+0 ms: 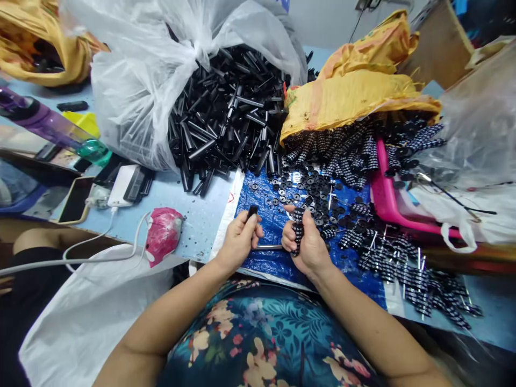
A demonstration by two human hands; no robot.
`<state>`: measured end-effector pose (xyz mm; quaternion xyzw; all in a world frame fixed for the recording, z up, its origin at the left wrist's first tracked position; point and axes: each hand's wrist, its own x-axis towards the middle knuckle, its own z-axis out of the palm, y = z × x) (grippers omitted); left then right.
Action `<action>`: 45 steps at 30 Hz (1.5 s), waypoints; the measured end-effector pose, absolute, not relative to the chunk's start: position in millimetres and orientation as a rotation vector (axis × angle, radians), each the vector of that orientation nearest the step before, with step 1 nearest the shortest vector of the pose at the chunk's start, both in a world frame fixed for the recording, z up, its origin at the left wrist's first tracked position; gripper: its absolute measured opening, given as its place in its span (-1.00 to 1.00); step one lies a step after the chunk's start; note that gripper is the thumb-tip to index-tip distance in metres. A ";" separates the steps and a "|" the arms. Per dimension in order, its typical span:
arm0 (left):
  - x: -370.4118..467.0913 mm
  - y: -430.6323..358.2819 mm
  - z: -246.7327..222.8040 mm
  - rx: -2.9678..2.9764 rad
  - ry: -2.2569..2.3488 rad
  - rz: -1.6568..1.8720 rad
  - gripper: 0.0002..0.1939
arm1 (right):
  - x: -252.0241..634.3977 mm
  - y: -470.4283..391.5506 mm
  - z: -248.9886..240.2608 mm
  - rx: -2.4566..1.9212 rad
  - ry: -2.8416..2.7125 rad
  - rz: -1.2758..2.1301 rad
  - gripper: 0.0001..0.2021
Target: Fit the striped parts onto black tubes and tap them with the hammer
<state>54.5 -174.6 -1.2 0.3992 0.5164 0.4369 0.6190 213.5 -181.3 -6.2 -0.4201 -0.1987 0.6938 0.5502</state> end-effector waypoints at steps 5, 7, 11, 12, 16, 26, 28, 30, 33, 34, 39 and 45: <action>84.8 -175.5 0.4 1.163 1.189 1.024 -0.67 | 201.1 -180.8 -8.0 -1.010 -0.506 1.462 -0.59; 87.8 -174.0 2.8 1.215 1.170 1.003 -0.74 | 207.4 -180.1 -13.0 -1.041 -0.736 1.388 -0.55; 74.7 -174.4 9.3 1.164 1.140 0.911 -0.71 | 236.2 -181.2 -23.3 -1.014 -1.613 0.866 -0.01; 70.6 -175.1 10.1 1.156 1.137 0.880 -0.69 | 242.6 -181.9 -23.9 -0.961 -1.801 0.721 0.06; 64.1 -178.0 6.3 1.059 1.170 0.877 -0.58 | 252.4 -184.0 -18.5 -0.851 -2.018 0.477 -0.06; 75.0 -183.6 2.0 0.791 1.061 1.026 -0.64 | 238.5 -196.9 -20.0 -0.942 -2.079 0.262 -0.10; 71.0 -180.3 4.2 0.674 1.028 0.983 -0.62 | 238.2 -197.3 -21.6 -0.967 -2.108 0.257 -0.09; 65.4 -177.2 5.2 0.606 1.015 0.909 -0.62 | 237.0 -197.1 -22.5 -0.984 -2.136 0.267 -0.08; 58.8 -175.2 2.0 0.531 0.967 0.766 -0.62 | 234.1 -195.3 -24.6 -1.003 -2.145 0.299 -0.04; 57.4 -175.1 -0.5 0.511 0.949 0.737 -0.61 | 233.7 -194.5 -25.8 -0.998 -2.141 0.315 -0.01; 41.8 -169.3 -16.7 0.815 1.075 0.888 -0.64 | 243.8 -198.7 -36.8 -1.048 -2.216 0.326 -0.07; -12.0 -145.1 -22.1 1.818 1.477 0.627 -0.86 | 260.8 -213.1 -48.9 -1.204 -2.348 0.221 -0.83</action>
